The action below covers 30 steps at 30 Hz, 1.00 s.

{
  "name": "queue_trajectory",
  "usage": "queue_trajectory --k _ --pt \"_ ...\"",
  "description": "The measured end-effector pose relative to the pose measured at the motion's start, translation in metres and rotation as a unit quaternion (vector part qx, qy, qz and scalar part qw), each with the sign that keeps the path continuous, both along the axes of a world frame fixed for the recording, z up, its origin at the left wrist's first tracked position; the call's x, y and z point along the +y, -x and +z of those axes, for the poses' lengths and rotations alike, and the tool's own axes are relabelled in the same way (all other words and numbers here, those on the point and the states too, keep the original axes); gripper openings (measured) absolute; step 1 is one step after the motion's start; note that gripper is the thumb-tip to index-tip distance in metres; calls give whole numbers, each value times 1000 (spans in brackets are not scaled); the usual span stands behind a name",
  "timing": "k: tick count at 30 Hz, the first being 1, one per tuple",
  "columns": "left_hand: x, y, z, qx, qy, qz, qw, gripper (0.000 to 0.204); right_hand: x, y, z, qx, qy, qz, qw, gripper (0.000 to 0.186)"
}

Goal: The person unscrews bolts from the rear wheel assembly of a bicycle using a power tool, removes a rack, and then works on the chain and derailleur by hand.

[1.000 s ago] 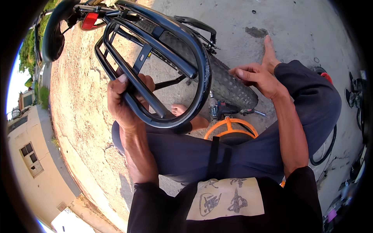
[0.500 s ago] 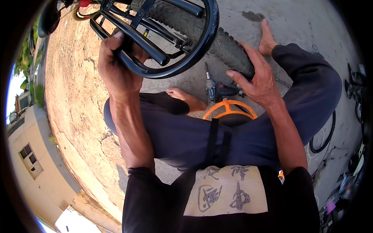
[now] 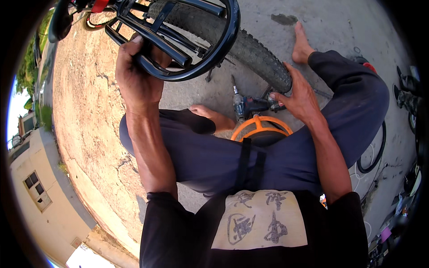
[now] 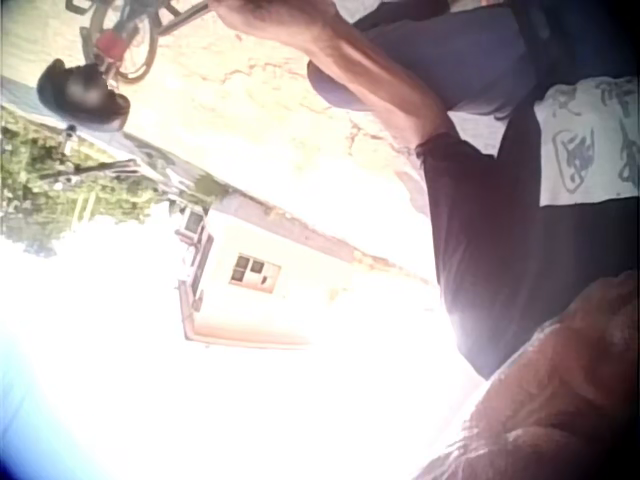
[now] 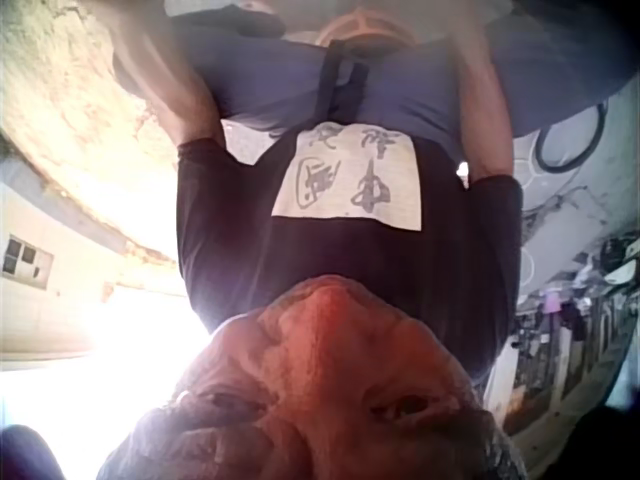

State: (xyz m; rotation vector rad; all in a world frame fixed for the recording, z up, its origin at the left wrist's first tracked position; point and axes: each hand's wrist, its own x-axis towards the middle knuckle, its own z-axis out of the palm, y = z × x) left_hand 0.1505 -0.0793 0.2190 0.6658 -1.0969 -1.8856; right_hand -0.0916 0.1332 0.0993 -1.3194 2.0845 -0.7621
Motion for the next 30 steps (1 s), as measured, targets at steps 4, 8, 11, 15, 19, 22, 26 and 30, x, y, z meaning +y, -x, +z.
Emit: queue_trajectory --k 4,8,11,15,19,22,26,30 --pt "-1 5 1 3 7 -10 1000 30 -4 3 4 -45 -43 -16 998 71" --pt "3 0 0 -12 21 20 1000 29 -10 -7 38 30 -9 21 999 62" --pt "1 -1 -2 20 18 -11 1000 29 -21 -10 45 39 160 27 986 60" --pt "5 4 2 21 -8 15 1000 29 -42 2 41 -58 209 47 975 61" --pt "6 1 2 12 17 17 1000 27 -81 18 49 -133 215 4 968 60" --pt "8 4 2 33 7 22 999 26 -122 32 49 -32 213 66 974 58" --pt "12 -8 -6 5 33 42 999 33 -165 23 33 61 211 164 962 73" --pt "18 -23 -24 50 64 24 996 48 -188 26 29 -77 186 206 958 70"
